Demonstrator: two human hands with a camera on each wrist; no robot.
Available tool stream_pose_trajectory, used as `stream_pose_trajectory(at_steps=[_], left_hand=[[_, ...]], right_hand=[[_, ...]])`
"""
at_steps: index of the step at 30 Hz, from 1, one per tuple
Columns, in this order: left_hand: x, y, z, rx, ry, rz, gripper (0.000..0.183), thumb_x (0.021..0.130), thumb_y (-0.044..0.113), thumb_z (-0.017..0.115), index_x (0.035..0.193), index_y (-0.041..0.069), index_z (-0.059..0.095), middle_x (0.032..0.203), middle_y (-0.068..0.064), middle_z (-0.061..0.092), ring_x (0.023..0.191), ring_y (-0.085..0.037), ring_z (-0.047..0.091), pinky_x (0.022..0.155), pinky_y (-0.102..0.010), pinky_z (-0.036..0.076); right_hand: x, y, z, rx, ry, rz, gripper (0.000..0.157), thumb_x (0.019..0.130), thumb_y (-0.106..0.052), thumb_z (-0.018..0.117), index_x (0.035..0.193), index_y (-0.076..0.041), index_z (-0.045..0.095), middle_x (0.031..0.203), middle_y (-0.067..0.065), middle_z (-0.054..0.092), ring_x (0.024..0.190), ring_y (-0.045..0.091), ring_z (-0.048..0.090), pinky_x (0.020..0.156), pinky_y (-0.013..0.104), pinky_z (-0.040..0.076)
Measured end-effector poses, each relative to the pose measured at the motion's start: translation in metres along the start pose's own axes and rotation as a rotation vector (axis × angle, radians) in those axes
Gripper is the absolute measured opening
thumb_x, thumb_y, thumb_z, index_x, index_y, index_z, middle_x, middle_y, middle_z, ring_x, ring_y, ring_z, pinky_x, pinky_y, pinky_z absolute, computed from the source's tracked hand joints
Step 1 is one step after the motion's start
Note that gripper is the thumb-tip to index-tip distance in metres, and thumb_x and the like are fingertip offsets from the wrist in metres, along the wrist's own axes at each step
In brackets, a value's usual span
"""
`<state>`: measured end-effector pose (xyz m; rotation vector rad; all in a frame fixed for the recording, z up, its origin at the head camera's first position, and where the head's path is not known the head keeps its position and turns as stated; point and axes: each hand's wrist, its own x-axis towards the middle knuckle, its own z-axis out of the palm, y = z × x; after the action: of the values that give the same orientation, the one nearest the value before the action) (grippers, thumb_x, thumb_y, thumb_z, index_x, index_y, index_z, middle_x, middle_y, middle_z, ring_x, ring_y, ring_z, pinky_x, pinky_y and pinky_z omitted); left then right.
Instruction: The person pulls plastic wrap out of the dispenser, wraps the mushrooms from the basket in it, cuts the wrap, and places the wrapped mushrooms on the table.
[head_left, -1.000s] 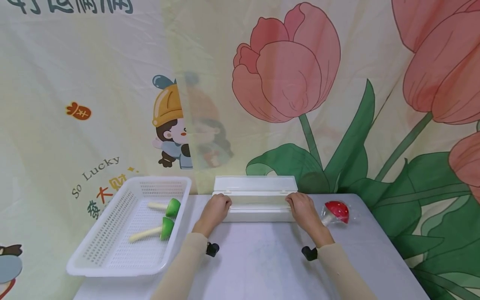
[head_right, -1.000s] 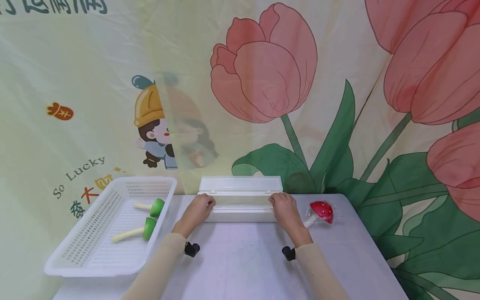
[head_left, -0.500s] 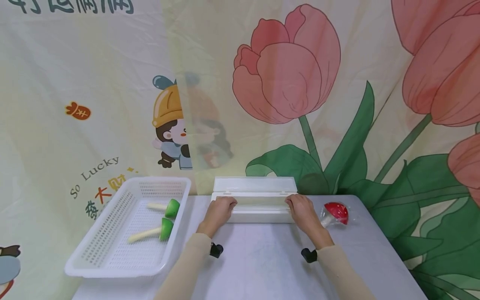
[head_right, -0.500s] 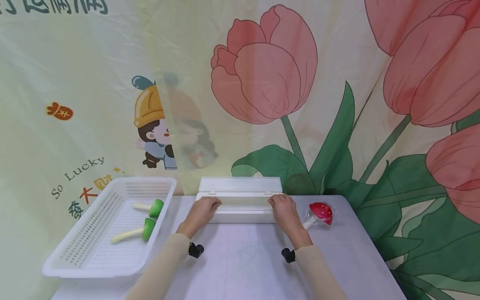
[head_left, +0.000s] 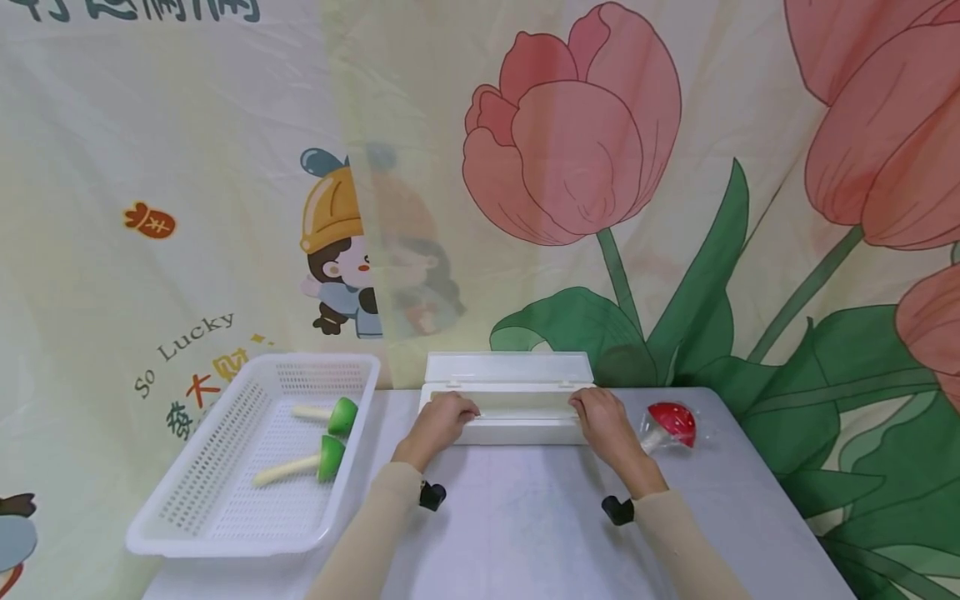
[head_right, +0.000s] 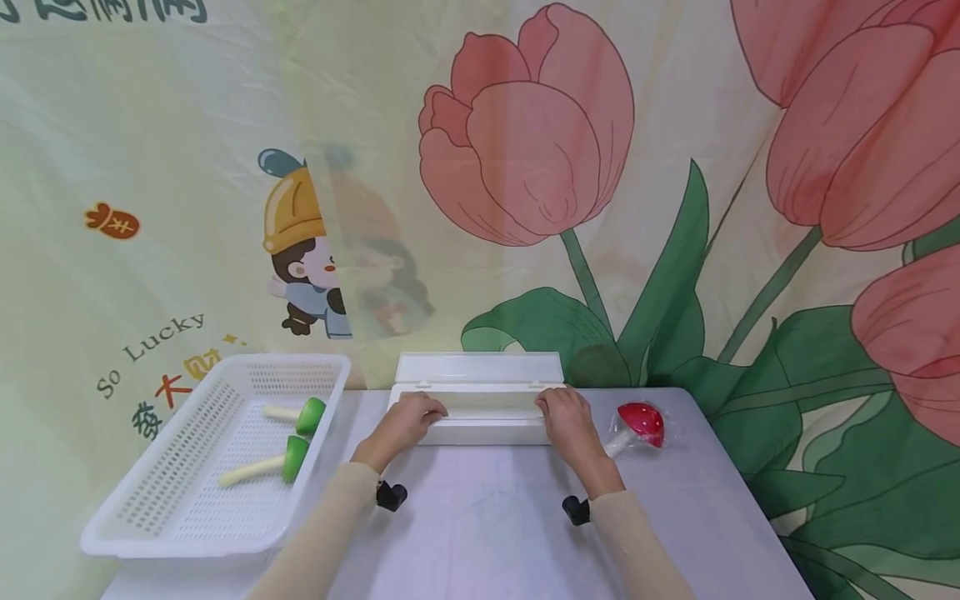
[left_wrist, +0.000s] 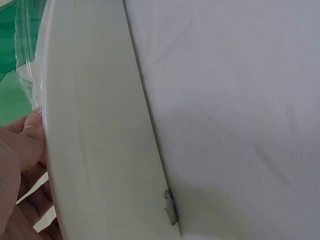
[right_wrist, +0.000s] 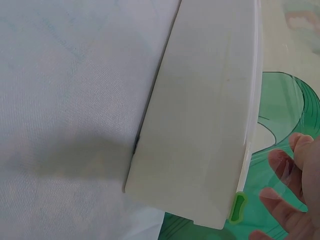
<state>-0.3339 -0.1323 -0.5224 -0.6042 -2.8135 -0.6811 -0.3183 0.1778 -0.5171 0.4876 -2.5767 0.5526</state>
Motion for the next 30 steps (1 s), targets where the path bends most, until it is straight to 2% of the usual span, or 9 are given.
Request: stream_pose_trajectory(at_steps=[6,11,14,18,23,26,30], left_hand=[[0.001,0.002,-0.001,0.010,0.007,-0.066,0.008,0.097,0.016,0.071,0.093,0.013,0.077,0.091,0.000,0.073,0.091,-0.021,0.068,0.083,-0.042,0.056],[0.001,0.003,-0.001,0.035,0.021,-0.047,0.009,0.098,0.016,0.069,0.094,0.012,0.076,0.091,-0.001,0.074,0.090,-0.021,0.069,0.081,-0.042,0.057],[0.002,0.003,0.001,0.011,0.004,-0.006,0.008,0.098,0.014,0.069,0.099,0.012,0.077,0.096,-0.001,0.076,0.095,-0.022,0.070,0.087,-0.041,0.057],[0.001,0.002,0.002,-0.024,-0.045,0.056,0.015,0.098,0.008,0.066,0.107,0.012,0.078,0.106,-0.002,0.077,0.107,-0.024,0.070,0.097,-0.043,0.054],[-0.001,0.003,0.002,-0.060,-0.104,-0.001,0.015,0.097,0.019,0.070,0.110,0.016,0.078,0.107,0.001,0.075,0.106,-0.020,0.066,0.096,-0.042,0.054],[-0.001,0.004,0.003,-0.064,-0.068,-0.016,0.012,0.097,0.022,0.073,0.105,0.016,0.078,0.102,0.002,0.075,0.101,-0.018,0.067,0.092,-0.040,0.055],[0.001,0.005,0.004,-0.048,0.000,-0.033,0.009,0.098,0.021,0.071,0.099,0.015,0.078,0.097,0.003,0.076,0.094,-0.016,0.069,0.086,-0.037,0.056]], right_hand=[[0.000,-0.001,-0.001,-0.004,0.007,-0.018,0.007,0.096,-0.009,0.072,0.099,-0.004,0.068,0.095,0.010,0.072,0.095,0.031,0.066,0.088,0.050,0.056],[0.000,-0.001,-0.002,-0.006,-0.014,0.006,0.007,0.097,-0.010,0.071,0.101,-0.005,0.068,0.097,0.010,0.072,0.098,0.031,0.065,0.091,0.051,0.056],[-0.001,-0.001,-0.002,-0.009,-0.017,0.011,0.007,0.097,-0.010,0.070,0.101,-0.004,0.068,0.097,0.010,0.071,0.099,0.032,0.065,0.091,0.052,0.055],[-0.002,-0.001,-0.002,-0.008,-0.013,0.009,0.008,0.099,-0.011,0.067,0.101,-0.003,0.068,0.097,0.010,0.071,0.100,0.032,0.065,0.091,0.053,0.054],[-0.004,-0.002,-0.002,0.023,-0.006,0.008,0.009,0.099,-0.011,0.068,0.101,-0.003,0.068,0.096,0.010,0.070,0.097,0.031,0.064,0.088,0.052,0.055],[-0.007,0.000,-0.001,0.058,-0.035,0.023,0.018,0.098,-0.017,0.071,0.109,-0.003,0.068,0.097,0.009,0.068,0.098,0.029,0.062,0.088,0.050,0.054],[-0.011,0.003,0.001,0.063,-0.106,0.069,0.043,0.091,-0.027,0.080,0.123,-0.004,0.065,0.105,0.010,0.067,0.109,0.031,0.059,0.094,0.052,0.051]])
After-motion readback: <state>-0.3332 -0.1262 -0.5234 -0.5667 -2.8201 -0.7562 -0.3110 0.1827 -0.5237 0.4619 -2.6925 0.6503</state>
